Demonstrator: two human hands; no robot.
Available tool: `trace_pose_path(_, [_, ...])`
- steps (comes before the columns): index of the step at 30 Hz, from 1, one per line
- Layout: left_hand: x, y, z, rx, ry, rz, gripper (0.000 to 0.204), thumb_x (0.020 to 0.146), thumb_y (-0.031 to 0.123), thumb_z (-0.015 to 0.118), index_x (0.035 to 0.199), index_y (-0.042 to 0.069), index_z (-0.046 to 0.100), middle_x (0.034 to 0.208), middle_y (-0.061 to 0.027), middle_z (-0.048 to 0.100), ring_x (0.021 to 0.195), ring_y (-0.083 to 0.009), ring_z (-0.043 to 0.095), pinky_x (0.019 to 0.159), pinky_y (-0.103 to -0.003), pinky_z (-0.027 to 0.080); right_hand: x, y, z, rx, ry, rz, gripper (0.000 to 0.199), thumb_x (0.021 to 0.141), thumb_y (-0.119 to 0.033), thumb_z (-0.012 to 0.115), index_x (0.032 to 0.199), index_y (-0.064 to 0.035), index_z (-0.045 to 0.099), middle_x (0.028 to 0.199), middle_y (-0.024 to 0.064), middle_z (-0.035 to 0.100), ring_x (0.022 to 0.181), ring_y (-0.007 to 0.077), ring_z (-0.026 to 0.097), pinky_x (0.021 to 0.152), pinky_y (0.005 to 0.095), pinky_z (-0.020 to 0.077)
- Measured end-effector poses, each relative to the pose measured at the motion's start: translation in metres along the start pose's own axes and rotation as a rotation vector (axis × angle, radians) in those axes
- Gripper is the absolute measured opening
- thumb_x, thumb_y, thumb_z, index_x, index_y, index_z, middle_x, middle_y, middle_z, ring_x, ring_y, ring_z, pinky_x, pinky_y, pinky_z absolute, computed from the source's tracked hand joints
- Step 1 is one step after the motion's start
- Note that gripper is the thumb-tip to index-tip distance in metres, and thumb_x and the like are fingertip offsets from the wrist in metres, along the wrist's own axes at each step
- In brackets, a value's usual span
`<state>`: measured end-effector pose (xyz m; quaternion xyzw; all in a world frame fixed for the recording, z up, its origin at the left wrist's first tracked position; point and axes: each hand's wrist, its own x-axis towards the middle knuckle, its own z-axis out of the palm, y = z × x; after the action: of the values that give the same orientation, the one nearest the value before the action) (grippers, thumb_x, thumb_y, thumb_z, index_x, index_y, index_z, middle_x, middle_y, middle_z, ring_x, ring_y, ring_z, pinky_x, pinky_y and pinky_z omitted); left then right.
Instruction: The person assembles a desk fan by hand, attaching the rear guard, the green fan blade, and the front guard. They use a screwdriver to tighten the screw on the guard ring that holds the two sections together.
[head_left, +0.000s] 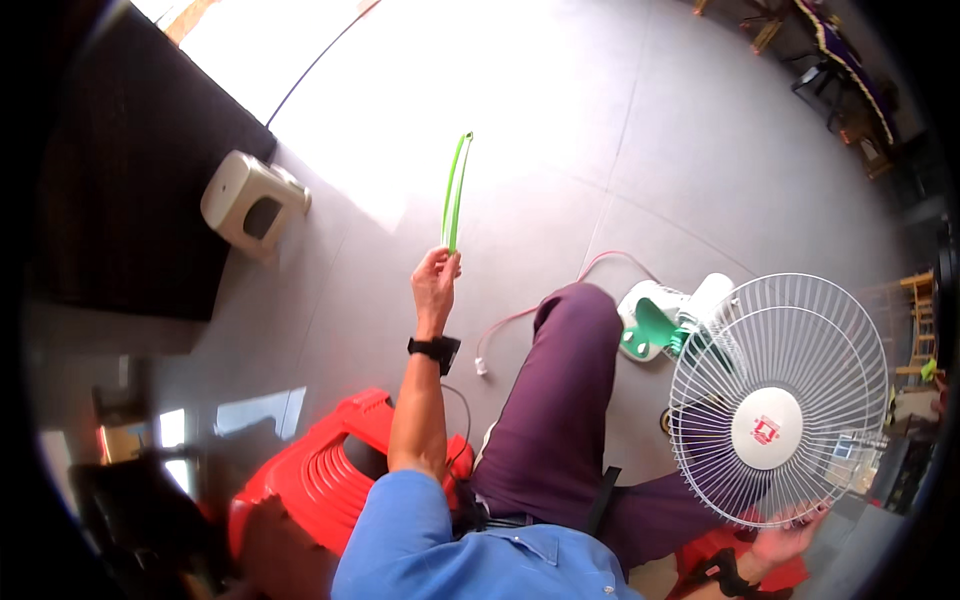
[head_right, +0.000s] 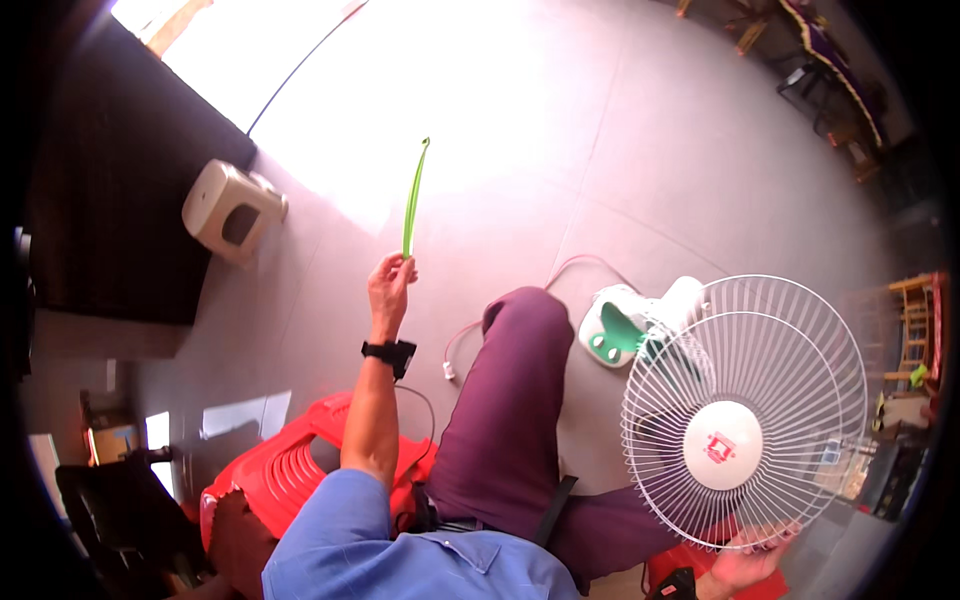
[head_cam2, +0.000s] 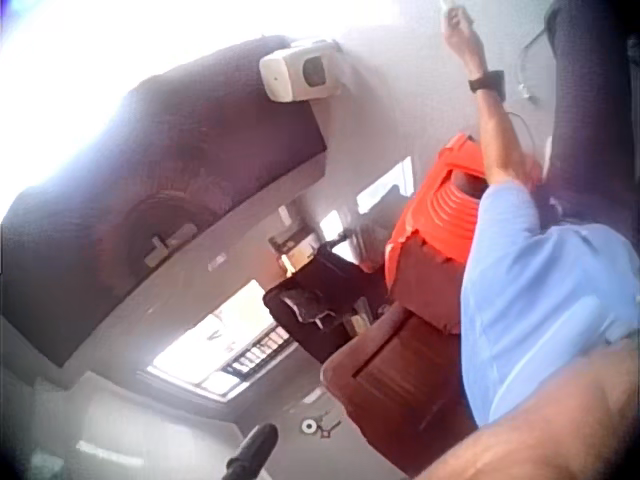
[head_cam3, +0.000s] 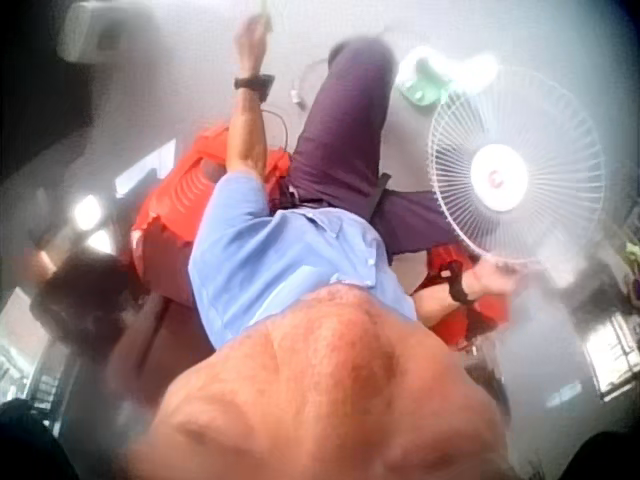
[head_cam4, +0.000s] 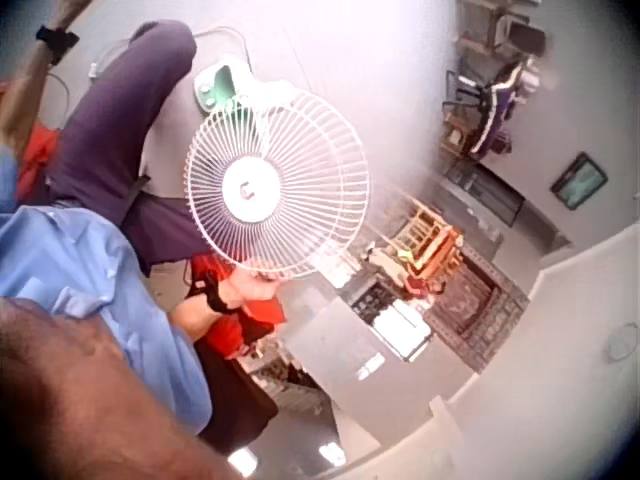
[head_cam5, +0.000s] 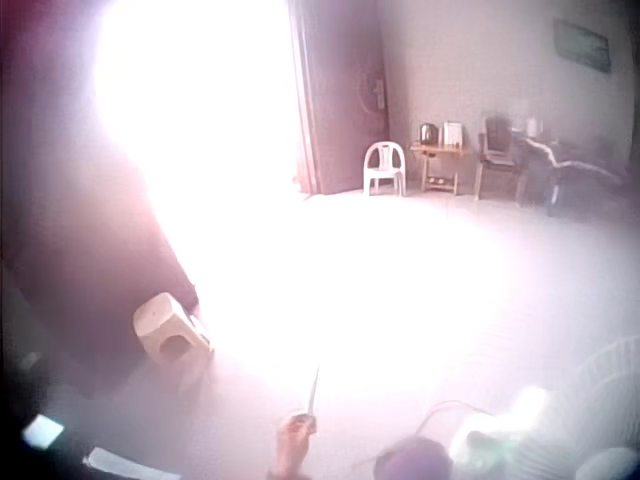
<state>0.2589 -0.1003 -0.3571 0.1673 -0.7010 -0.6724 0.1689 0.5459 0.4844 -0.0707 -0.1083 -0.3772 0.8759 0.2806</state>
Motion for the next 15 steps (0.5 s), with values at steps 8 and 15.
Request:
trace_pose_path(8, [-0.018, 0.117, 0.065, 0.119, -0.184, 0.405, 0.01, 0.092, 0.0, 0.071, 0.1, -0.003, 0.066, 0.089, -0.0083, 0.065, 0.081, -0.0135, 0.067, 0.072, -0.027, 0.057, -0.006, 0.017, -0.043, 0.06, -0.059, -0.153, 0.023, 0.109, -0.019, 0.049, 0.126, -0.0034, 0.052, 0.098, 0.0024, 0.066, 0.074, 0.0076, 0.063, 0.054, 0.0208, 0.0483])
trace_pose_path(15, [-0.016, 0.158, 0.096, 0.077, -0.324, 0.515, 0.01, 0.089, -0.003, 0.071, 0.097, -0.003, 0.066, 0.088, -0.0093, 0.066, 0.08, -0.0153, 0.067, 0.067, -0.027, 0.054, -0.024, 0.059, -0.04, 0.172, 0.008, -0.291, 0.015, 0.11, -0.021, 0.048, 0.117, -0.008, 0.051, 0.072, -0.0002, 0.047, 0.06, 0.0084, 0.044, 0.05, 0.0232, 0.0411])
